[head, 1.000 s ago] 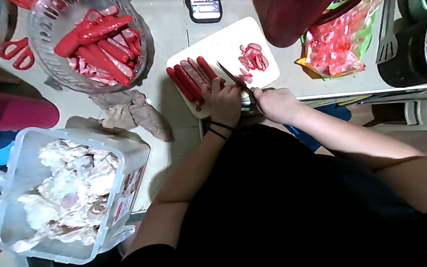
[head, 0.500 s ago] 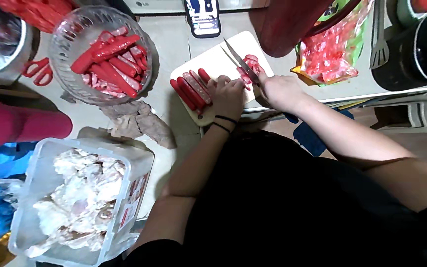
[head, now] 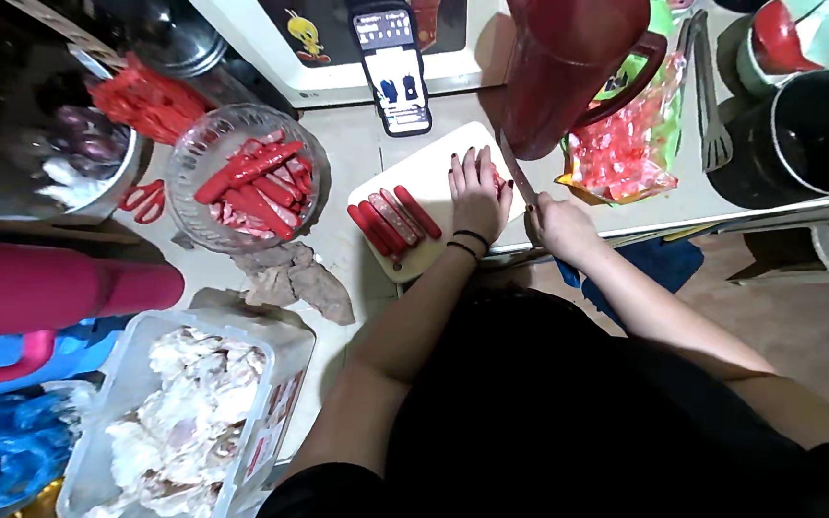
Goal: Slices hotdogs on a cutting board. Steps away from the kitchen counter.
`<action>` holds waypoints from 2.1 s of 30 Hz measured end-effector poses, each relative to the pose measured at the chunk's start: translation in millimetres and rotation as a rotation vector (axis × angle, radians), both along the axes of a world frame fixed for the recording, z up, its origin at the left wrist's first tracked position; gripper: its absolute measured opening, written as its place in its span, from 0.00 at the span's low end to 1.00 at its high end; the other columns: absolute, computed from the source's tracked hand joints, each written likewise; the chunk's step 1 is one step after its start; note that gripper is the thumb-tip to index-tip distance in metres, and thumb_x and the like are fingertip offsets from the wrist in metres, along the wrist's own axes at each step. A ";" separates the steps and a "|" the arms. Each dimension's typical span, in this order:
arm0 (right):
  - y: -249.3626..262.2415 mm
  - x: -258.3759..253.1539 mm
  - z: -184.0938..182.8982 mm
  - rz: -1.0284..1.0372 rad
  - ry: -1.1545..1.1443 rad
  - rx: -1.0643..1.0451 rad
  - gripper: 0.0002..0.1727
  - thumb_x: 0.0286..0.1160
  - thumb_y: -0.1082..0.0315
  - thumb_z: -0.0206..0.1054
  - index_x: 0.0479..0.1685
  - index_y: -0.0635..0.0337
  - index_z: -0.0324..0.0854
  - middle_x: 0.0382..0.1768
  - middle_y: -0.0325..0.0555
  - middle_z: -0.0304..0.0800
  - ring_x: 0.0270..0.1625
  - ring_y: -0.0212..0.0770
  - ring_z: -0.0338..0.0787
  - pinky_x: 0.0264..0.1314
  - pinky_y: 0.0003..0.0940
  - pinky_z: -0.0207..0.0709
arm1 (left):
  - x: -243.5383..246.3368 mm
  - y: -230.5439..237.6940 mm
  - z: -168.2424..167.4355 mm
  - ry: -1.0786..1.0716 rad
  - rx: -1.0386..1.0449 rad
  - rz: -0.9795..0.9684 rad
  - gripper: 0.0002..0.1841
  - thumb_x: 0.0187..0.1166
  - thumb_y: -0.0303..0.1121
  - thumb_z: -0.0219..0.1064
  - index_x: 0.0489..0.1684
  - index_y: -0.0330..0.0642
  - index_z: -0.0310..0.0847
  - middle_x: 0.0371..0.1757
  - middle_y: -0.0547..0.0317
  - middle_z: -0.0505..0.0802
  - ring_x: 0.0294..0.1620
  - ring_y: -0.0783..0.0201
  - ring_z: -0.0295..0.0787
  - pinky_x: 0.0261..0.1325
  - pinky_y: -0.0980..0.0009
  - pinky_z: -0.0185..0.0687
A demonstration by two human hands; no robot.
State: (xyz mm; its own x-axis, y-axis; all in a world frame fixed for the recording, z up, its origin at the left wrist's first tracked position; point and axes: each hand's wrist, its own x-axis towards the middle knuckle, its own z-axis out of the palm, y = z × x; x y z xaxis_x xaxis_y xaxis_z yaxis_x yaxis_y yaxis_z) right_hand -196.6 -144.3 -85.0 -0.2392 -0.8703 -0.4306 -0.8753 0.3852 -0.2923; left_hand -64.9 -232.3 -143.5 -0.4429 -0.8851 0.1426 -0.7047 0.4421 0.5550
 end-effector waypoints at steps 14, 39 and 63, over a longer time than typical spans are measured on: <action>-2.4 45.6 -7.6 0.099 -0.358 -0.027 0.15 0.94 0.64 0.50 0.61 0.65 0.77 0.39 0.62 0.89 0.41 0.60 0.93 0.45 0.61 0.85 | -9.8 -7.2 -7.4 0.395 -0.040 0.261 0.19 0.75 0.25 0.61 0.64 0.29 0.85 0.69 0.32 0.84 0.74 0.38 0.78 0.78 0.52 0.71; 3.7 39.0 53.8 0.011 -0.395 -0.292 0.10 0.92 0.67 0.47 0.52 0.62 0.70 0.21 0.47 0.77 0.19 0.44 0.82 0.23 0.45 0.78 | 244.0 -96.2 97.2 1.499 -0.360 0.869 0.27 0.98 0.40 0.29 0.48 0.34 0.77 0.30 0.57 0.86 0.25 0.68 0.82 0.29 0.73 0.81; 5.7 34.0 36.6 0.050 -0.423 -0.116 0.12 0.91 0.66 0.48 0.59 0.61 0.73 0.27 0.48 0.79 0.28 0.48 0.84 0.34 0.50 0.78 | 140.1 -12.7 82.7 -0.373 -0.001 0.315 0.25 0.80 0.51 0.63 0.60 0.39 0.90 0.89 0.38 0.68 0.93 0.30 0.47 0.86 0.23 0.32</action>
State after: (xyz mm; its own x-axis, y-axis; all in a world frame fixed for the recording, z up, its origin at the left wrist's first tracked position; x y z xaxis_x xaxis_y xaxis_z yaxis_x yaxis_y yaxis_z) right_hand -162.6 -138.6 -48.4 -0.0194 -0.9248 -0.3801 -0.6859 0.2889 -0.6679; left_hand 75.2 -245.0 -60.8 -0.1746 -0.9843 0.0261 -0.9550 0.1757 0.2389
